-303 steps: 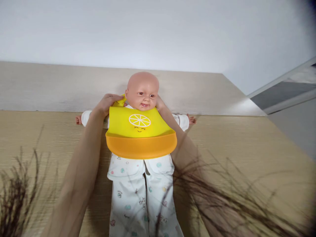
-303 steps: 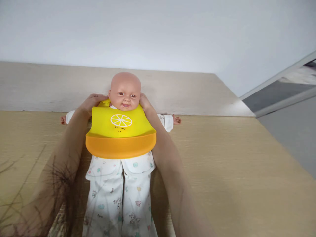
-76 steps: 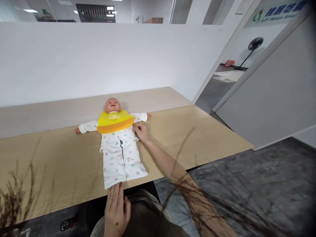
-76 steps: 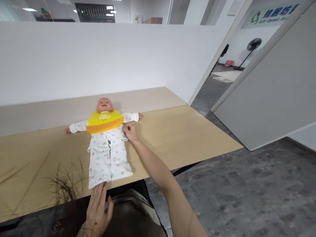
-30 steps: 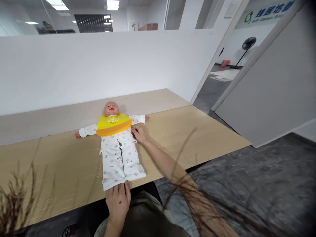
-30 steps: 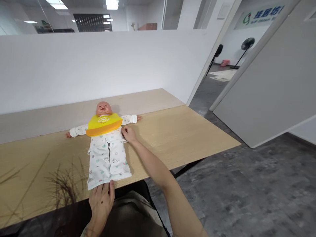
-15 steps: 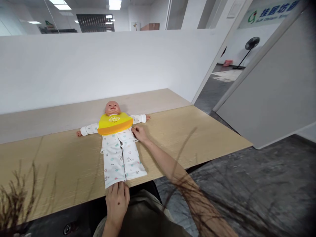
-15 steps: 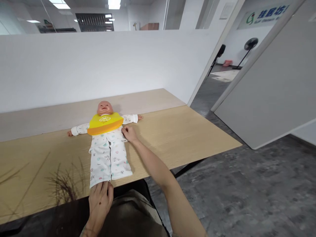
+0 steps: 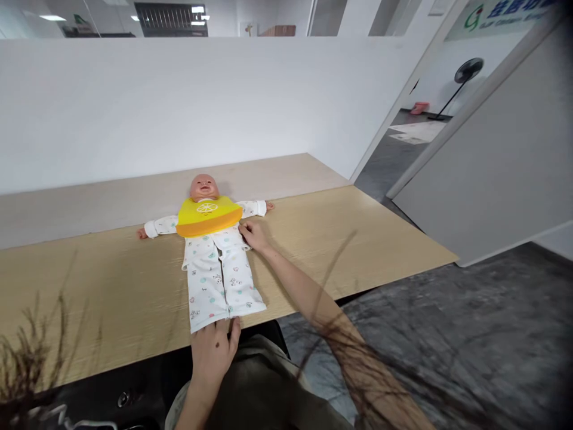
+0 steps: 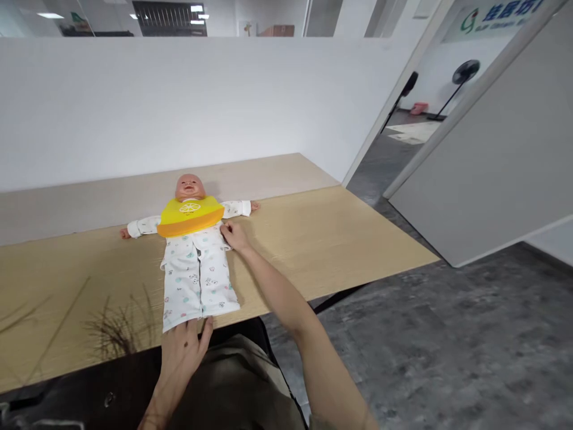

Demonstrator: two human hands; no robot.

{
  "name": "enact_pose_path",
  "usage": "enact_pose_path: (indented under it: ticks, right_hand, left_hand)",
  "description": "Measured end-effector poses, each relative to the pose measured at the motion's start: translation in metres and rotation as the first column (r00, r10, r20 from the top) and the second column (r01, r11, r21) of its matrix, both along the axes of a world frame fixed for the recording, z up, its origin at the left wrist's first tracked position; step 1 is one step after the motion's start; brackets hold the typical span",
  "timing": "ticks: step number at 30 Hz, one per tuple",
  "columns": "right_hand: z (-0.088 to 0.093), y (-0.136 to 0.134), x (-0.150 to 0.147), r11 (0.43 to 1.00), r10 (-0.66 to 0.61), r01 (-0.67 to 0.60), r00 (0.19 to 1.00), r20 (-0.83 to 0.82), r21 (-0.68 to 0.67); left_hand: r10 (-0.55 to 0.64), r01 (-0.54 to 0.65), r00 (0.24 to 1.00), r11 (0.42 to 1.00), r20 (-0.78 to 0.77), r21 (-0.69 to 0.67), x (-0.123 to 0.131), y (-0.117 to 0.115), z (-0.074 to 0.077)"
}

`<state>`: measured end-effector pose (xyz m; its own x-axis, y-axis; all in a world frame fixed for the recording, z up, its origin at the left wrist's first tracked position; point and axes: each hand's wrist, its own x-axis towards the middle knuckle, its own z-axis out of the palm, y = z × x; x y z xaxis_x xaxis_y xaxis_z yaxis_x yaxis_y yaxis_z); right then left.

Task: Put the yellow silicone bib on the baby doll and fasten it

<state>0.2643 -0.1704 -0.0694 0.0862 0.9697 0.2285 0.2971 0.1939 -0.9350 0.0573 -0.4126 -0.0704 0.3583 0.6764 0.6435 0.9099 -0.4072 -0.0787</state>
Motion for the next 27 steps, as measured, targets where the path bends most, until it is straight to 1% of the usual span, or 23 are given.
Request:
enact_pose_path:
  ticks: [4,6,10,13,15,18,20,22,23,25,26,27]
  right_hand:
    - [0.000,0.000,0.000,1.000,-0.001,0.001,1.000,0.012,0.005]
    - [0.000,0.000,0.000,1.000,-0.003,0.003,1.000,0.014,0.012]
    - [-0.001,-0.001,0.001,1.000,0.002,-0.002,1.000,0.005,-0.009]
    - [-0.001,-0.003,0.001,1.000,-0.004,0.004,1.000,0.010,-0.028]
    - [0.001,-0.003,0.000,0.999,-0.008,0.009,1.000,0.018,-0.036]
    - [0.007,-0.005,-0.003,0.998,-0.023,0.024,1.000,0.018,-0.055]
    - [0.012,-0.014,-0.003,0.995,-0.065,0.064,0.998,-0.005,-0.077]
    - [0.018,-0.037,0.000,0.992,-0.114,0.112,0.993,-0.026,-0.050]
    - [0.020,-0.056,0.003,0.992,-0.126,0.126,0.992,-0.022,0.001]
    - [0.023,-0.105,0.010,0.973,-0.168,0.159,0.985,0.042,0.166]
    - [0.023,-0.134,0.011,0.954,-0.190,0.162,0.978,0.090,0.253]
    - [0.022,-0.164,0.011,0.922,-0.199,0.136,0.970,0.142,0.362]
  left_hand:
    - [0.004,-0.003,1.000,1.000,0.025,-0.026,0.001,-0.001,-0.004]
    - [0.017,-0.016,0.999,1.000,0.032,-0.016,0.002,-0.002,-0.006]
    - [0.040,-0.040,0.996,0.999,0.077,-0.013,0.007,-0.012,-0.011]
    - [0.003,-0.006,0.983,1.000,0.181,0.016,0.013,-0.024,-0.019]
    - [-0.040,0.034,0.976,0.999,0.216,0.035,0.015,-0.032,-0.025]
    - [-0.082,0.079,0.984,0.997,0.160,0.024,0.016,-0.039,-0.033]
    - [-0.093,0.092,0.988,0.996,0.123,0.017,0.014,-0.040,-0.035]
    - [-0.103,0.102,0.987,0.995,0.122,0.013,0.011,-0.040,-0.035]
    - [-0.109,0.108,0.986,0.994,0.127,0.014,0.009,-0.040,-0.033]
    - [-0.123,0.122,0.982,0.992,0.145,0.021,0.005,-0.040,-0.030]
    - [-0.130,0.127,0.979,0.992,0.157,0.027,0.003,-0.039,-0.029]
    - [-0.133,0.130,0.977,0.991,0.167,0.033,0.000,-0.039,-0.027]
